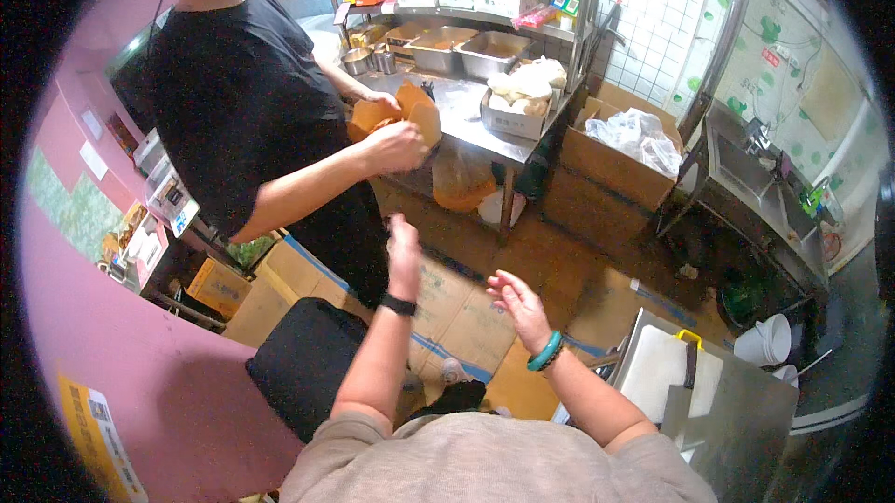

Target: The person uses tongs to transfer fried chicken pieces from a deep fryer into a paper food container lined with lettuce. They then add french fries to the container and hand the completed order to a customer.

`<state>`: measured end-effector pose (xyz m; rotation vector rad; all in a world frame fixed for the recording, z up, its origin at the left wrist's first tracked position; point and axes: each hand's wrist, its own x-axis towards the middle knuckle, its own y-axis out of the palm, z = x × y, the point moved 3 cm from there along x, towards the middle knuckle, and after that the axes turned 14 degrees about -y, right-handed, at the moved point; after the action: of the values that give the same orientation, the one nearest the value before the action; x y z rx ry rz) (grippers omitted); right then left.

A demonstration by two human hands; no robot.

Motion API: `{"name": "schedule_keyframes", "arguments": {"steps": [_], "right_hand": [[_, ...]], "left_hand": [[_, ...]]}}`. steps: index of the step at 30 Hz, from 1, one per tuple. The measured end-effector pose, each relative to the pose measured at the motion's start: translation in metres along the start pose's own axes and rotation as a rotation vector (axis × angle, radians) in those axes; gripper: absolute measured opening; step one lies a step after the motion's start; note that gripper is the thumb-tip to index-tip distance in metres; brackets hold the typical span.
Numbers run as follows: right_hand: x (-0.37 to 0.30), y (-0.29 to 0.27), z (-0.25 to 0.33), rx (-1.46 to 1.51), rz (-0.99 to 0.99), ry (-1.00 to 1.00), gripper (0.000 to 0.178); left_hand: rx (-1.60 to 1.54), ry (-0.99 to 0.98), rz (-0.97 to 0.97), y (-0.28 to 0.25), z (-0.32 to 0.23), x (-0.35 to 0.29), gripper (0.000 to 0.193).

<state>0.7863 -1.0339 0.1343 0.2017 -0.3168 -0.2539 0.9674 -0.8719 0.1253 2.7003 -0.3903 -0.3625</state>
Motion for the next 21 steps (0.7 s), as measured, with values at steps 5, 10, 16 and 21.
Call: {"name": "schedule_keyframes", "arguments": {"steps": [5, 10, 16, 21], "right_hand": [[0.012, 0.028, -0.065, 0.585, -0.016, 0.362, 0.031], [0.035, 0.045, -0.07, 0.542, -0.043, 0.678, 0.034], [0.062, 0.064, -0.09, 0.363, 0.168, 0.769, 0.047], [0.07, 0.06, -0.107, 0.275, 0.223, 0.739, 0.035]], "left_hand": [[0.728, 0.45, 0.217, 0.088, 0.044, -0.062, 0.04], [0.902, 0.372, 0.236, 0.043, 0.056, -0.02, 0.049], [0.851, 0.369, 0.223, -0.001, 0.051, 0.006, 0.039], [0.939, 0.415, 0.212, -0.024, 0.061, 0.02, 0.028]]}}
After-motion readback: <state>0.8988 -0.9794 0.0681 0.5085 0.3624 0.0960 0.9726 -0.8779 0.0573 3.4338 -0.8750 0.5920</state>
